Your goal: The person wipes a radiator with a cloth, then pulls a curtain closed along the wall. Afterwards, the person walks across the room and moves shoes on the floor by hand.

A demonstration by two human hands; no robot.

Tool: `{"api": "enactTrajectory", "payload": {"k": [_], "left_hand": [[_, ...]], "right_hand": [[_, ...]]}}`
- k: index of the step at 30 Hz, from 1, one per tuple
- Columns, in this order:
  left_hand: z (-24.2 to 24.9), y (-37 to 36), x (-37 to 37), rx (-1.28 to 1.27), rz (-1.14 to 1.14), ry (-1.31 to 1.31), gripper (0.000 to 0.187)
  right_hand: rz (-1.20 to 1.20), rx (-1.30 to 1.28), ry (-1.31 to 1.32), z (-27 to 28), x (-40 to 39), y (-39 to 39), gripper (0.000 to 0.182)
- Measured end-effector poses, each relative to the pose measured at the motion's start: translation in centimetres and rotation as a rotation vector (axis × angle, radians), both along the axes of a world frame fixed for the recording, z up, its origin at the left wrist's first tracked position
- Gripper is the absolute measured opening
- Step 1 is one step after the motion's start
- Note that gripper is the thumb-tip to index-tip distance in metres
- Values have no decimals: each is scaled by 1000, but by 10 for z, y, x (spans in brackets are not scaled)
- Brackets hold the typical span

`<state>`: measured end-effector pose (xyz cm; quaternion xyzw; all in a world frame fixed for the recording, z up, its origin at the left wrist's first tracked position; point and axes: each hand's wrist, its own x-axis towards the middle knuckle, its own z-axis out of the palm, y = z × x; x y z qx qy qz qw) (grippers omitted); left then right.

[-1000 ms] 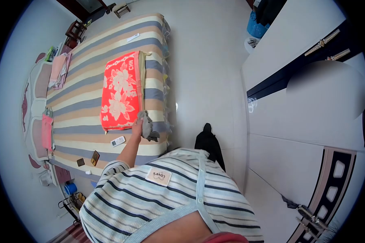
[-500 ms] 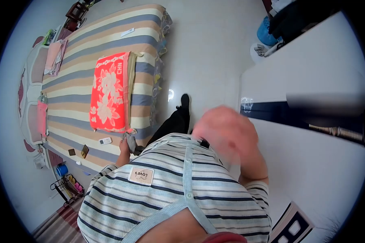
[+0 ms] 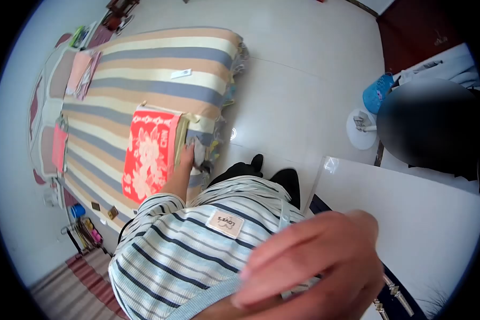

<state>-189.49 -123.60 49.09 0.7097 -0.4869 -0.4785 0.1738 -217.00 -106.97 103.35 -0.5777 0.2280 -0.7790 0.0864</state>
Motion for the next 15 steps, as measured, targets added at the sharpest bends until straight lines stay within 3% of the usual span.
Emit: {"api": "enactTrajectory", "payload": {"k": [2,4,5,7,8,10,12,13,14,15], "left_hand": [[2,-58,-55,46,-69,129,59],[72,-96,-126,61,-89,239,60],[101,-108,-162,29,-99,253,61],[100,-140,-204,-34,-10,244,61],[98,-154,-220,-81,64,233,61],[93,-166,-238,-68,147,243,61],[102,-168,-244,-48,219,158,61],[109,-161,-244,-42,242,71,61],[36,-162,-211,-42,270,87,61],[36,-156,-208,-24,286,-208,60]], "right_hand": [[98,-68,76,-10,-37,-33,18],[219,-146,270,-11,-87,-68,23],[346,-50,331,-14,-121,-70,16],[561,172,443,-20,-191,-75,21],[397,219,218,-35,-215,-83,18],[82,325,-231,-71,-273,-104,37],[-392,631,-99,-118,-341,-131,29],[-469,790,-27,-136,-373,-135,24],[-554,936,54,-153,-400,-139,20],[-489,999,-56,-167,-422,-145,15]]}}
